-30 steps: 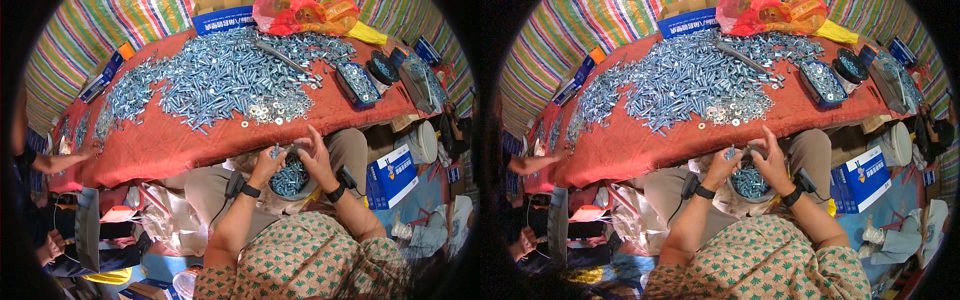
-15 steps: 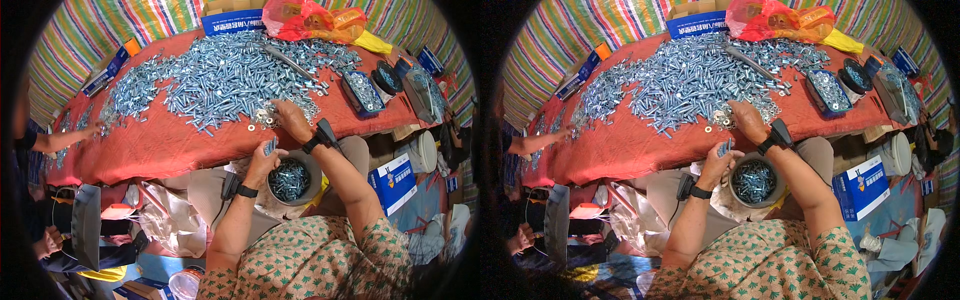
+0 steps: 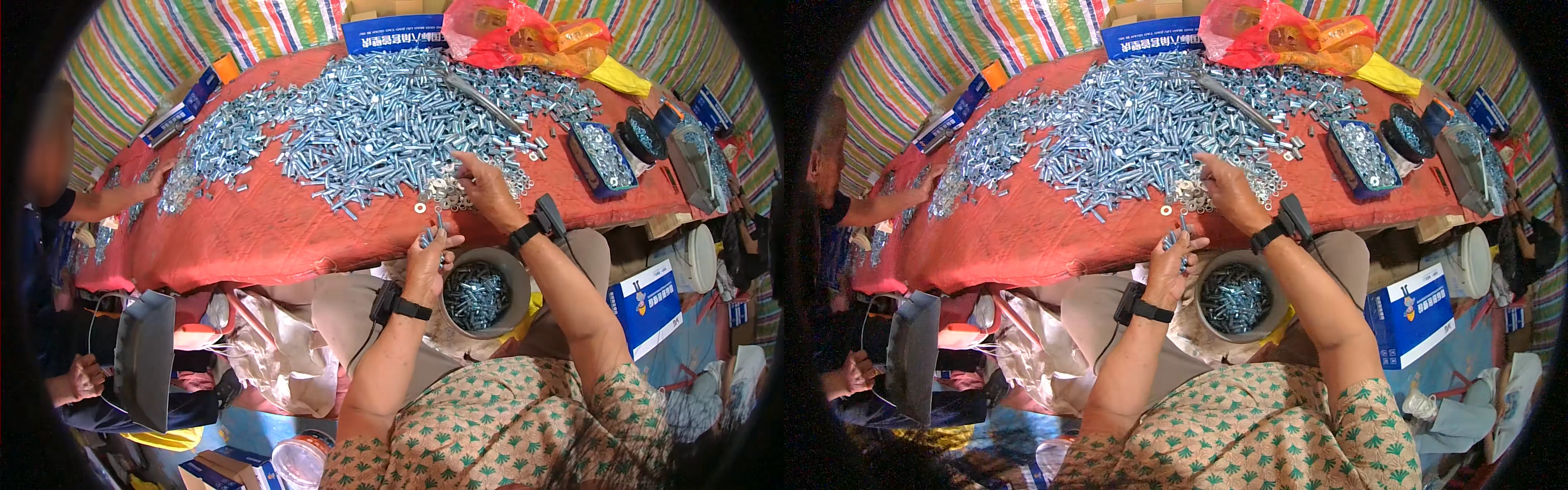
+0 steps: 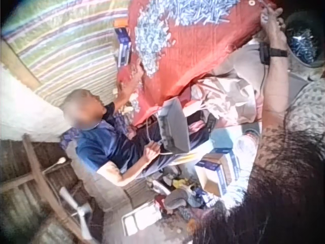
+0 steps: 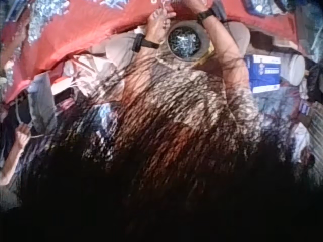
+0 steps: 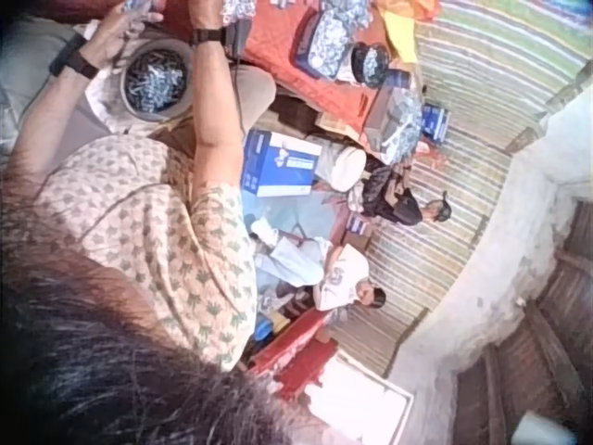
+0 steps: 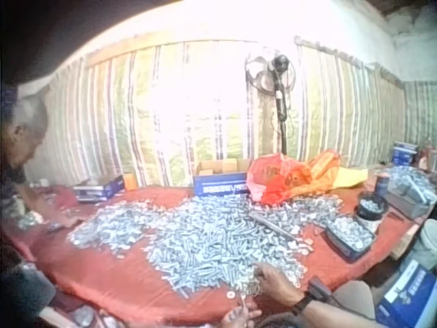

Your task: Manually placing washers onto metal bolts and sorting them into a bucket.

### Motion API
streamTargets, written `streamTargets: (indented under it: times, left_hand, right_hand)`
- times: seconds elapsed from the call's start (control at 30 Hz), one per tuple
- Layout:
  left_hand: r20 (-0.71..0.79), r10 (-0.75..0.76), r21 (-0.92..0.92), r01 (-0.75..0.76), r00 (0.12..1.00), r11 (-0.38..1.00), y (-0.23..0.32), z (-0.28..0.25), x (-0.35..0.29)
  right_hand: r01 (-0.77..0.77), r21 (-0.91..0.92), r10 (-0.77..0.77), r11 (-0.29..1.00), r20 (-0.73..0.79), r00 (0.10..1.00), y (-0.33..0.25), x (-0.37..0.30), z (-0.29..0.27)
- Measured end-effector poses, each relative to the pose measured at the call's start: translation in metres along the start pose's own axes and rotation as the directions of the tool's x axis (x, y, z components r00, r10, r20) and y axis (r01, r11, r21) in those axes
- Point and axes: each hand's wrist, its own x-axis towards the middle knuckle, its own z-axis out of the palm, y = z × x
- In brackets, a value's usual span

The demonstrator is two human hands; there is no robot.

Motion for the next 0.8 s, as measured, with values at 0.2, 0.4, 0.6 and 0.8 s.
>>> streamTargets:
  times: [0.2,0.4,0.6,0.8]
  left_hand:
    - [-0.031,0.005,0.069,-0.003,1.0,0.998,0.002,0.001,-0.006]
    - [0.011,0.029,0.095,-0.03,1.0,0.995,0.005,0.0,-0.006]
    - [0.033,0.009,0.133,-0.013,0.999,0.991,0.002,0.004,-0.003]
    - [0.082,0.021,0.176,-0.035,0.996,0.984,-0.002,0.001,0.0]
  right_hand:
    - [-0.031,-0.098,0.032,0.995,0.008,0.999,0.007,0.01,0.001]
    - [-0.123,-0.236,0.101,0.964,-0.101,0.99,0.04,0.012,-0.044]
    - [-0.018,-0.226,0.023,0.974,0.02,1.0,0.033,0.02,-0.032]
    - [0.116,-0.481,0.008,0.869,0.248,0.969,0.023,0.035,-0.004]
